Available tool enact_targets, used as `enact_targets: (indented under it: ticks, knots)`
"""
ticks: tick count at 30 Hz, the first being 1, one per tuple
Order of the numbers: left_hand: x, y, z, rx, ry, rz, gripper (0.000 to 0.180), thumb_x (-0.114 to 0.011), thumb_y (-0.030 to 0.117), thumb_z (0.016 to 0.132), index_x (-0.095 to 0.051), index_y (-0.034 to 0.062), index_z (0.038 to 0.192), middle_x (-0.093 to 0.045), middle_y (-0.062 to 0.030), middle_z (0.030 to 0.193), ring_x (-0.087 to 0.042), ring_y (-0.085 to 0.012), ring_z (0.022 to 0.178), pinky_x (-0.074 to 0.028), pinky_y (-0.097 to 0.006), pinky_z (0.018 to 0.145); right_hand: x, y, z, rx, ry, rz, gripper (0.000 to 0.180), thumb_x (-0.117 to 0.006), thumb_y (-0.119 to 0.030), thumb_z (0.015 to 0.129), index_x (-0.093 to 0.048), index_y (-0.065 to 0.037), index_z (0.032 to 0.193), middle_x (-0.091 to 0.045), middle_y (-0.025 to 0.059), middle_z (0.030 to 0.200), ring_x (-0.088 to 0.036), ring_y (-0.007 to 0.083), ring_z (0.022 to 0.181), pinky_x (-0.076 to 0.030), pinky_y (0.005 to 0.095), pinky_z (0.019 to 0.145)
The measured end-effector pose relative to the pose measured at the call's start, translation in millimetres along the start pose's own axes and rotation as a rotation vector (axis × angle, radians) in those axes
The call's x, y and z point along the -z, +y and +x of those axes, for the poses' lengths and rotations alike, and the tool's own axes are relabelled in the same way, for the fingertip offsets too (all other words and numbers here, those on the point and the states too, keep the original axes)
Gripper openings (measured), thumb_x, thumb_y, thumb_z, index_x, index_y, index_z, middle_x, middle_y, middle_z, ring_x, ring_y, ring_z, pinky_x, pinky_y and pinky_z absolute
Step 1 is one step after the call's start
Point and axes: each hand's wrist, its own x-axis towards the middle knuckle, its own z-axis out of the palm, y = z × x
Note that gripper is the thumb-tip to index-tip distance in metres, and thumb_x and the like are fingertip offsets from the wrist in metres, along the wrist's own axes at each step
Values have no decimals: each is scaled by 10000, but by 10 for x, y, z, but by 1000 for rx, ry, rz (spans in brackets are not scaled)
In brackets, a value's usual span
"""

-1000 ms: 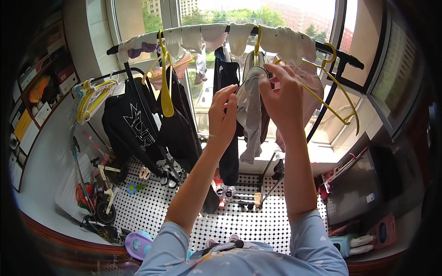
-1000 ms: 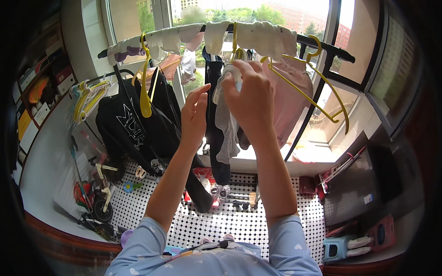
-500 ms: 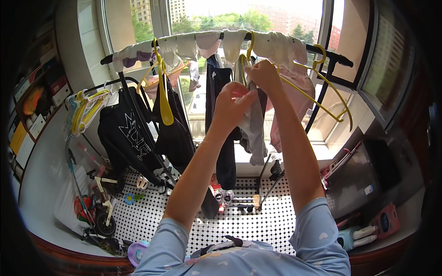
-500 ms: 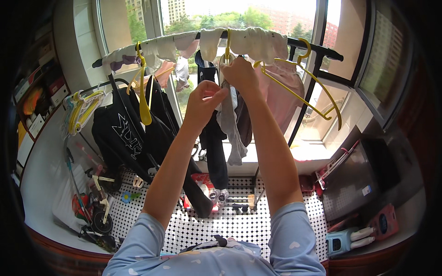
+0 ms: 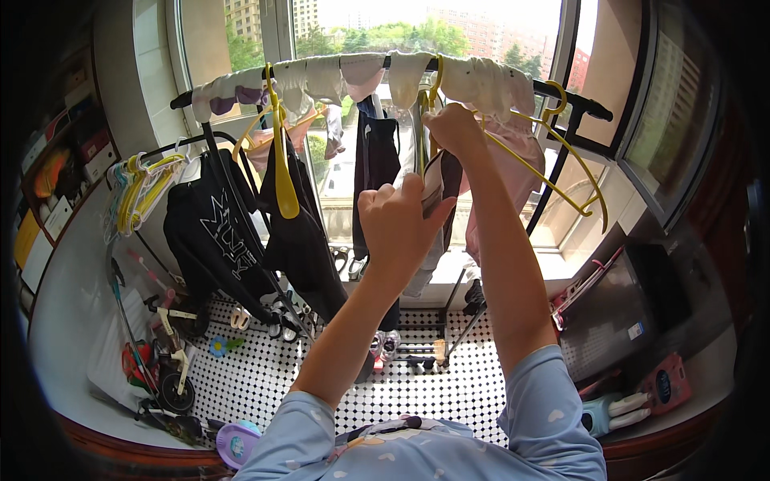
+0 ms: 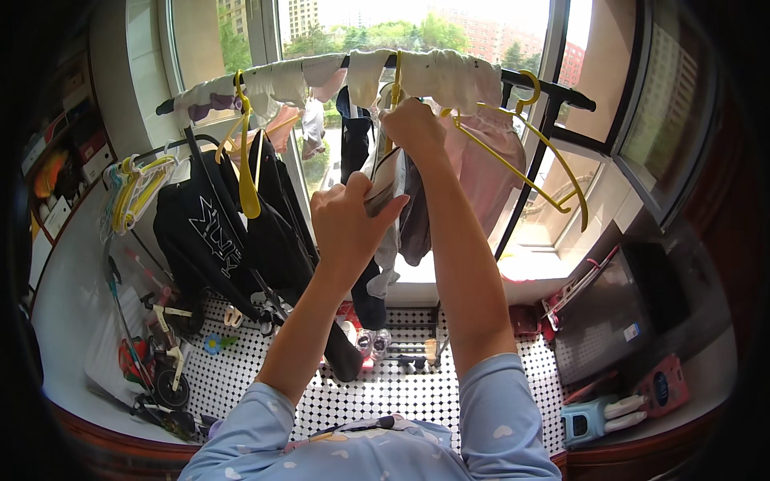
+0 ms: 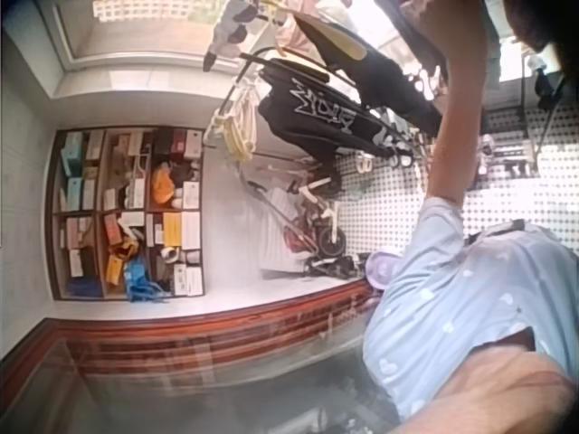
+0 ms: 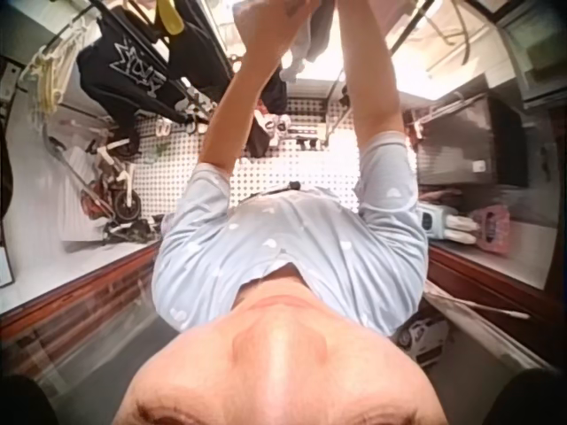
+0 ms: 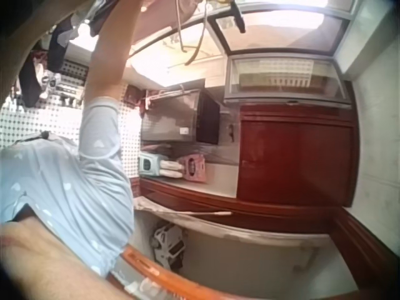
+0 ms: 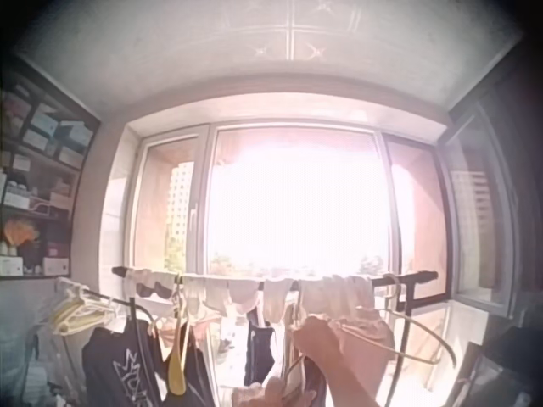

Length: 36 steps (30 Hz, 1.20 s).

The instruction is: The person retrieves a mop and a white cloth from the bathroom, then walks to the balcony. They hang the white cloth and several pairs of socks on a drying rack using clothespins, then remove a pair of black pants from the rack and fold them.

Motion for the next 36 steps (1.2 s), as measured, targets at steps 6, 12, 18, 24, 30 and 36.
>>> enact_targets:
  ticks: [6, 12, 18, 24, 30, 36]
  knots:
    - [-36, -74, -415, -47, 119, -60, 331, -757, 258, 628, -487, 86, 711, -497, -35, 739, -524, -206, 592, -376, -365, 675, -24, -9, 39, 146, -18, -142, 413, -576, -386, 745, -631, -4, 894, -623, 199, 923, -597, 322, 906, -466, 382, 788]
    - [-400, -281, -801, 19, 168, -339, 261, -711, 56, 656, -453, 56, 699, -473, -73, 769, -496, -218, 545, -410, -308, 494, 317, -124, -22, -26, -46, 276, 345, -575, -335, 727, -630, 2, 677, -613, 115, 640, -605, 212, 627, -460, 340, 628]
    - [-792, -381, -581, 356, -198, -503, 204, -596, 25, 719, -417, 50, 812, -572, -155, 692, -586, -353, 718, -448, -412, 608, 263, -50, -41, -47, -132, 382, 341, -579, -305, 725, -600, 16, 610, -568, 81, 555, -555, 146, 506, -442, 289, 534]
    - [-1090, -668, -511, 386, -458, -492, 184, -515, 14, 732, -572, -40, 898, -610, -221, 814, -592, -357, 820, -454, -366, 710, 340, -275, -127, -33, -165, 395, 335, -564, -291, 727, -594, 13, 588, -551, 72, 517, -540, 132, 489, -423, 271, 489]
    - [-907, -572, -594, 422, -515, -494, 228, -492, 65, 715, -566, 43, 929, -614, -183, 854, -585, -344, 840, -460, -403, 735, 301, -103, -133, -67, -141, 381, 342, -558, -290, 728, -583, 1, 549, -546, 67, 508, -501, 132, 437, -397, 275, 449]
    - [-507, -589, -755, 421, -698, -610, 243, -527, 89, 637, -536, -21, 853, -590, -181, 765, -583, -313, 718, -446, -365, 666, 202, 61, -303, -12, -27, 479, 543, -525, -492, 797, -589, -12, 551, -485, 28, 433, -450, 89, 396, -353, 219, 418]
